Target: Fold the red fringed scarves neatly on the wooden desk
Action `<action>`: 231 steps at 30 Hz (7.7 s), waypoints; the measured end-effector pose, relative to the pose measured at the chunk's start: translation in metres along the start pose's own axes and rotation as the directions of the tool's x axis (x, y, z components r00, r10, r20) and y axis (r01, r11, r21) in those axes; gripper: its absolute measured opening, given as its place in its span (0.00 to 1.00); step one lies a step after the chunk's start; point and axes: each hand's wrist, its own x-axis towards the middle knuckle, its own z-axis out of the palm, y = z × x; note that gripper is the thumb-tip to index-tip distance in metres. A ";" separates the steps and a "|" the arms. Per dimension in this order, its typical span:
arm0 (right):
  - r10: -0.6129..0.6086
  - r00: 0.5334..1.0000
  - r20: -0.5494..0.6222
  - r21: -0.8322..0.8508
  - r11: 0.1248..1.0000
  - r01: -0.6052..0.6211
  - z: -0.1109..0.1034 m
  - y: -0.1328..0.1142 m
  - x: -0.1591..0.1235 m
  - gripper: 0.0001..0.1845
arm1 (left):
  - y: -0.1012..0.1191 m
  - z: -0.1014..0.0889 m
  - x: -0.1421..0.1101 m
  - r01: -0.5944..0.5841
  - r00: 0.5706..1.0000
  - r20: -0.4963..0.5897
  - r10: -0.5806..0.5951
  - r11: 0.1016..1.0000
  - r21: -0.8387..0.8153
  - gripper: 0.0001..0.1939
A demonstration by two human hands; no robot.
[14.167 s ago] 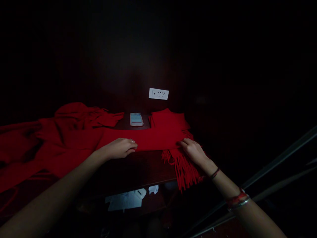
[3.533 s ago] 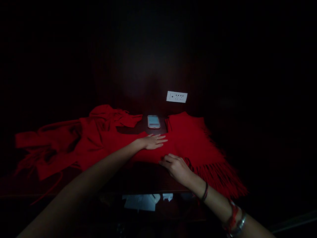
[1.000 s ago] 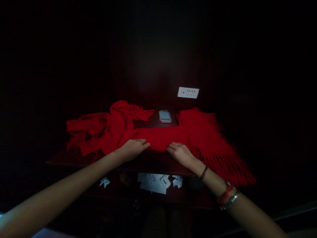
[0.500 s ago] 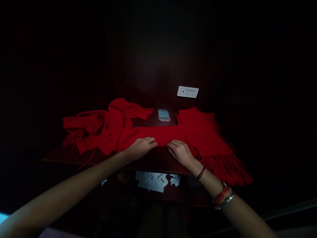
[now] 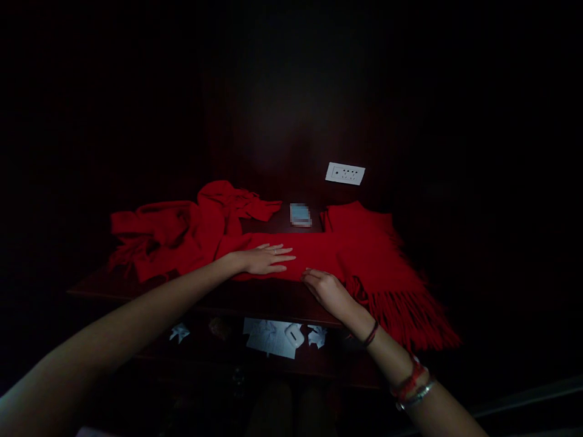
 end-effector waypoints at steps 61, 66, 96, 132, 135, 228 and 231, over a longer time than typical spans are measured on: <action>0.586 0.672 0.452 -0.262 0.808 -0.528 -0.021 0.086 0.006 0.30 | 0.000 0.017 -0.018 0.268 0.963 -0.021 -0.269 0.962 -0.042 0.33; 0.747 0.564 0.352 -0.310 0.662 -0.682 -0.041 0.130 -0.026 0.30 | -0.001 0.015 -0.017 0.259 0.966 -0.004 -0.259 0.964 -0.062 0.33; 0.307 0.917 0.254 -0.081 0.952 -0.296 -0.081 0.115 -0.017 0.31 | 0.002 0.004 -0.019 0.279 0.957 0.099 -0.272 0.958 -0.067 0.33; 0.675 0.732 0.097 -0.168 0.736 -0.656 -0.081 0.120 -0.083 0.15 | 0.025 -0.020 0.096 0.130 0.980 -0.160 -0.121 0.990 0.047 0.29; 0.439 0.895 0.083 -0.144 0.894 -0.425 -0.077 0.097 -0.084 0.17 | 0.031 -0.031 0.130 0.055 0.982 -0.180 -0.047 0.998 0.044 0.25; 0.033 0.996 0.083 -0.397 0.918 0.002 -0.020 0.004 -0.008 0.06 | -0.026 -0.035 0.097 0.248 0.956 -0.054 -0.287 0.895 -0.371 0.14; 0.022 0.993 0.117 -0.401 0.916 0.027 -0.020 0.004 -0.006 0.06 | -0.036 -0.032 0.103 0.257 0.961 0.015 -0.276 0.870 -0.421 0.13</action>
